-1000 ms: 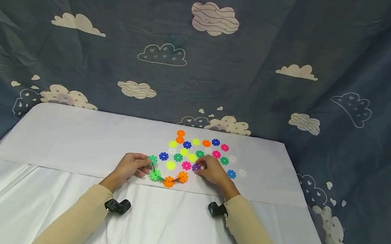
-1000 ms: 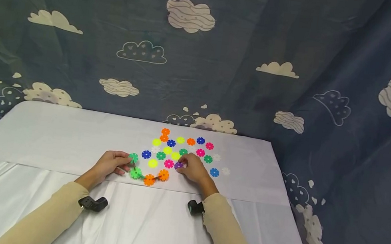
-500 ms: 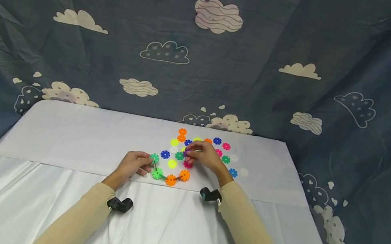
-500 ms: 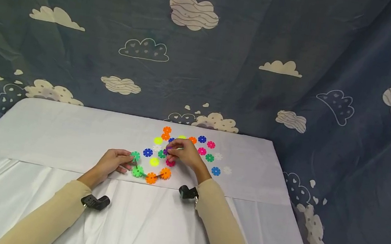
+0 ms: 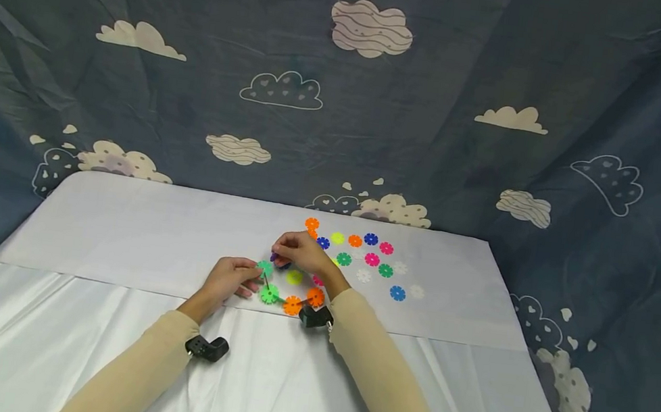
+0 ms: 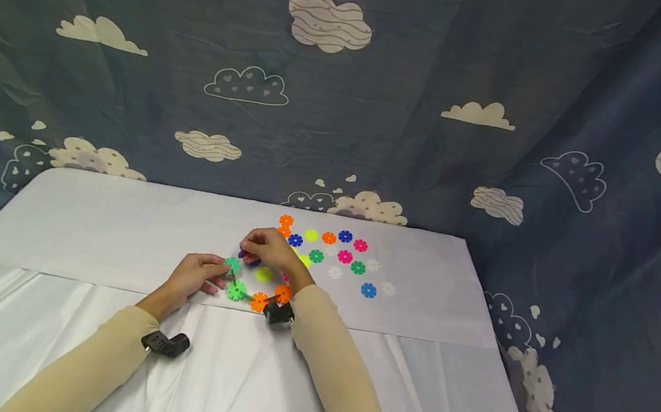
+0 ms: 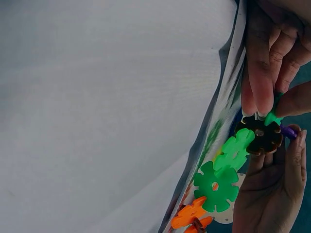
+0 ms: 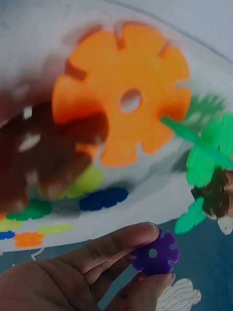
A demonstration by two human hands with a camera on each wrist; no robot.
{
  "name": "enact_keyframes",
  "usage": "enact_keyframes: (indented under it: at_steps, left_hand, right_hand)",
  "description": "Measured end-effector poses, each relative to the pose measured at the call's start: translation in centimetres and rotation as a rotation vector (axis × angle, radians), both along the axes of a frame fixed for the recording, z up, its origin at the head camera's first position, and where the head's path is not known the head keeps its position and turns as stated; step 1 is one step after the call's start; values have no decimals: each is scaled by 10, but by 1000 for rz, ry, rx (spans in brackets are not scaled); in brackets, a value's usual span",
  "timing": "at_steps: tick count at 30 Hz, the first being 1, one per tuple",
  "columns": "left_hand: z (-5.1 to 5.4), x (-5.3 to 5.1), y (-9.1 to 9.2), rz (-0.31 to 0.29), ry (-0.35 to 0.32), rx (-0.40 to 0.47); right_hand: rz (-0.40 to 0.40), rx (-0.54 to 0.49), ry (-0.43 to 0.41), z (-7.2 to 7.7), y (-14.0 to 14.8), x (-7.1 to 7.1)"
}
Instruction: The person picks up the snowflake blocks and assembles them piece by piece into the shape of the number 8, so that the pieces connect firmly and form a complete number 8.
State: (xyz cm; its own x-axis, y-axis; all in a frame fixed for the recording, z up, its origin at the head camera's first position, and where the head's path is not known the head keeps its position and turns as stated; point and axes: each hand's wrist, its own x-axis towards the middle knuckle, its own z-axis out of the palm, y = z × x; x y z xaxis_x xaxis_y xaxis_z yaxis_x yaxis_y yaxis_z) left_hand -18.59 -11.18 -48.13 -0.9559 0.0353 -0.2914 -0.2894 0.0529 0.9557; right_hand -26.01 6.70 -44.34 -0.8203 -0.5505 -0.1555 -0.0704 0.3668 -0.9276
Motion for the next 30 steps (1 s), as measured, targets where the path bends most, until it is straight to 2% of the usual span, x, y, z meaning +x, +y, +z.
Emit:
enact_keyframes:
  at_steps: [5, 9, 15, 25, 30]
  left_hand:
    - [-1, -2, 0, 13, -29, -27]
    - [0, -1, 1, 13, -26, -22]
    - [0, 0, 1, 15, -17, -26]
    - [3, 0, 1, 28, -14, -24]
    - [2, 0, 2, 36, -17, -20]
  right_hand:
    - [17, 4, 22, -4, -3, 1]
    - [39, 56, 41, -4, -5, 2]
    - [77, 117, 120, -6, -8, -1]
    - [39, 125, 156, -4, -9, 1]
    - [43, 122, 133, -3, -11, 5]
